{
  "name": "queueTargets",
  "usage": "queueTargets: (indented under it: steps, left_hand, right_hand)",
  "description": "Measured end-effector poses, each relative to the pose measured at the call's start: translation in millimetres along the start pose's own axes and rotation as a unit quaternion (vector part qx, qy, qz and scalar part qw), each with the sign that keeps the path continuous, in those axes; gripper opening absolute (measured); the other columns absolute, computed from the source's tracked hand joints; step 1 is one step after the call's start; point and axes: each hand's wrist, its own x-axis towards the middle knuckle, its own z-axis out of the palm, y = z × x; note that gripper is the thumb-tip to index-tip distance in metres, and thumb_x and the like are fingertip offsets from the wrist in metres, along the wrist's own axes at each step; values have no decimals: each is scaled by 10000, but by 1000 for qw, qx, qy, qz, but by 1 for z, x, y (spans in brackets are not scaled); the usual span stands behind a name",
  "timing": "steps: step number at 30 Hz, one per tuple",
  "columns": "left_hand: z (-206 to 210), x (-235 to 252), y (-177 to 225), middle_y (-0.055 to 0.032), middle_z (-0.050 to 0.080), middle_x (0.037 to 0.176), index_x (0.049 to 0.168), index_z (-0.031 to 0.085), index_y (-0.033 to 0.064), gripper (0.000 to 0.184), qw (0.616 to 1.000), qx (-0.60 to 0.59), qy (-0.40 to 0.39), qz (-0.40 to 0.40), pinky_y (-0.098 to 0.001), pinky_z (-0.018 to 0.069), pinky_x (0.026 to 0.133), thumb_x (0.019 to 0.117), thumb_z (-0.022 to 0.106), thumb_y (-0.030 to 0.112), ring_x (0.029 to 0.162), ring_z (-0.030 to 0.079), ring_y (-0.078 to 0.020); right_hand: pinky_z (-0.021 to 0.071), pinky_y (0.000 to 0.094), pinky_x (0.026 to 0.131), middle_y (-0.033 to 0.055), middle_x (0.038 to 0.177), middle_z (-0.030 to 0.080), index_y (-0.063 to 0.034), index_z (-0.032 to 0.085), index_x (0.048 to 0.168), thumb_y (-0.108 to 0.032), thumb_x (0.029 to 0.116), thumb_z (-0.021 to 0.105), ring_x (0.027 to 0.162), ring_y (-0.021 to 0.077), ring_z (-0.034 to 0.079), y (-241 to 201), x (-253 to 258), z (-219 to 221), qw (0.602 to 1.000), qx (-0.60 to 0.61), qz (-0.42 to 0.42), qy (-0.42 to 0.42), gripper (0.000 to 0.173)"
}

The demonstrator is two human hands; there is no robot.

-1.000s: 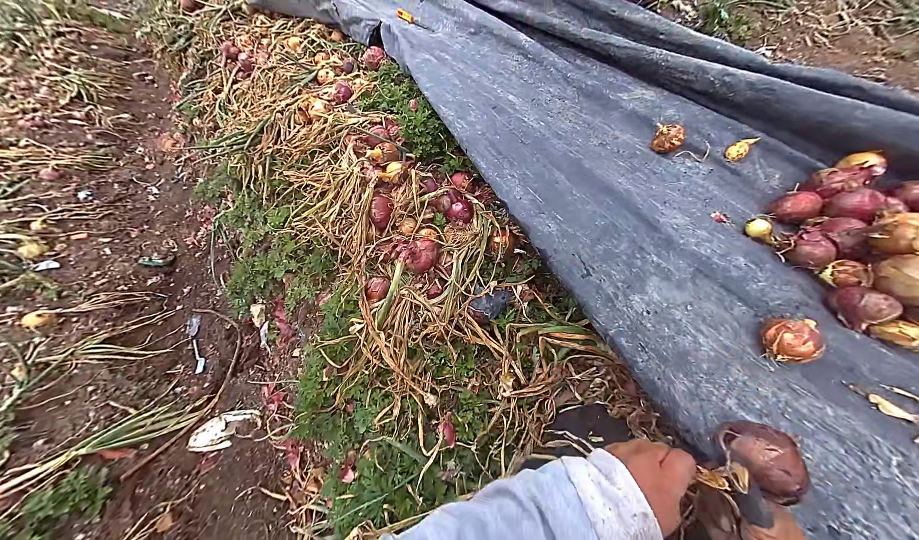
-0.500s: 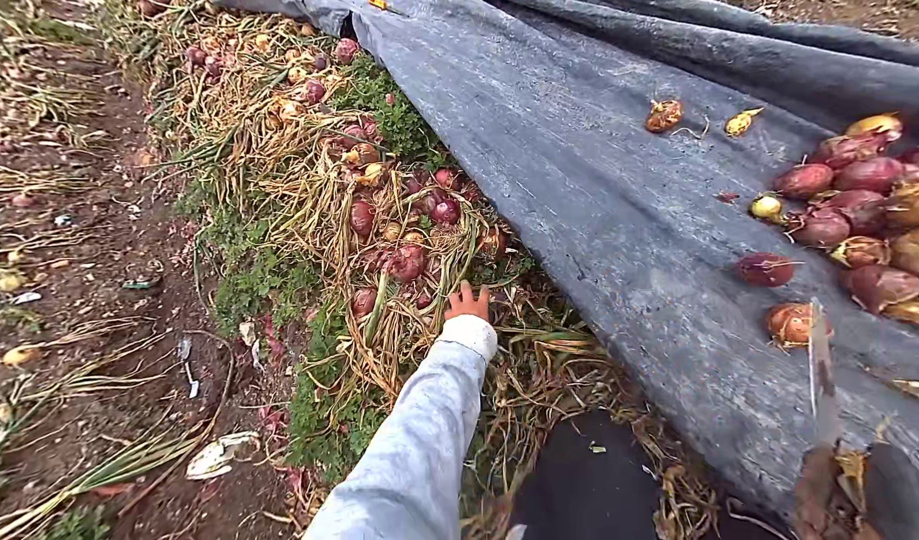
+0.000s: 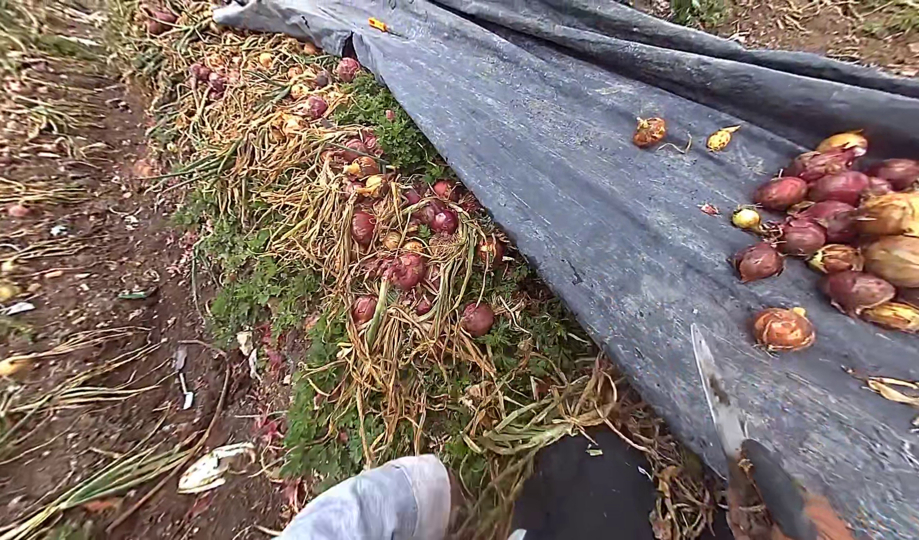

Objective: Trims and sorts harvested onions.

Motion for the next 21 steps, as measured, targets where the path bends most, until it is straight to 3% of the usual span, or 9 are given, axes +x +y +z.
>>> queueTargets:
  steps: [3,5,6,8,10,13,16,18,21]
  left_hand:
    - [-94,-1,-5,-295,564,1426,1389,584,-57,401,925,-85,323,179,-528,377,1185,1052,556,158,1371,529,-417]
    - [-140,28,5,-276,598,1381,1346,624,-42,391,862,-136,453,181,-536,407,1152,1032,607,190,1335,548,-423]
    - [-156,39,10,-275,560,1426,1386,599,-18,469,859,-147,468,150,-563,403,1144,997,679,231,1362,510,-442]
    - [-171,61,17,-272,368,1587,1527,485,111,747,876,-180,444,54,-619,378,1142,878,823,261,1440,385,-482]
    - [-169,77,19,-299,229,1647,1619,332,258,810,885,-211,415,-14,-639,350,1143,933,751,164,1440,364,-529]
    - [-155,82,8,-322,344,1589,1657,188,282,820,905,-191,375,-54,-596,328,1179,1001,675,210,1435,412,-485]
    - [-142,55,7,-273,486,1516,1655,208,266,875,935,-107,332,-65,-669,246,1190,941,695,405,1424,445,-448]
    - [-120,33,2,-284,463,1536,1650,247,241,880,957,-50,284,-17,-736,157,1190,922,715,398,1454,391,-486]
    - [-76,5,-11,-228,529,1501,1642,260,223,1081,950,-19,302,81,-700,188,1193,770,878,385,1428,451,-432]
  right_hand:
    - [552,165,600,-164,725,582,-125,551,982,-236,1068,353,615,-58,592,-53,2,24,988,-57,140,27,243]
    - [542,166,593,-149,723,592,-89,560,985,-223,1051,368,605,-52,585,-57,1,24,987,-55,149,23,243]
    - [533,175,584,-139,726,578,-77,557,1002,-227,1054,371,601,-44,574,-55,-1,21,988,-57,146,14,245]
    - [528,187,562,-128,720,586,-76,573,1013,-243,1051,399,587,-32,572,-47,-3,15,986,-59,156,15,244]
    - [531,186,570,-124,721,581,-62,574,1035,-263,1041,410,588,-31,573,-41,-5,11,984,-75,163,15,260]
    - [524,237,564,-106,699,560,-63,570,1053,-310,1048,427,576,6,567,-34,-11,11,981,-93,171,4,285]
    - [545,322,625,-11,752,581,28,590,1129,-317,1045,440,630,77,595,-34,-12,19,974,-139,172,-48,385]
    - [547,380,666,49,783,604,62,595,1163,-359,1048,449,664,127,608,-35,-15,26,966,-168,176,-91,461]
    - [537,426,679,116,809,621,90,587,1171,-337,1023,513,681,183,615,-31,-18,34,955,-198,182,-127,458]
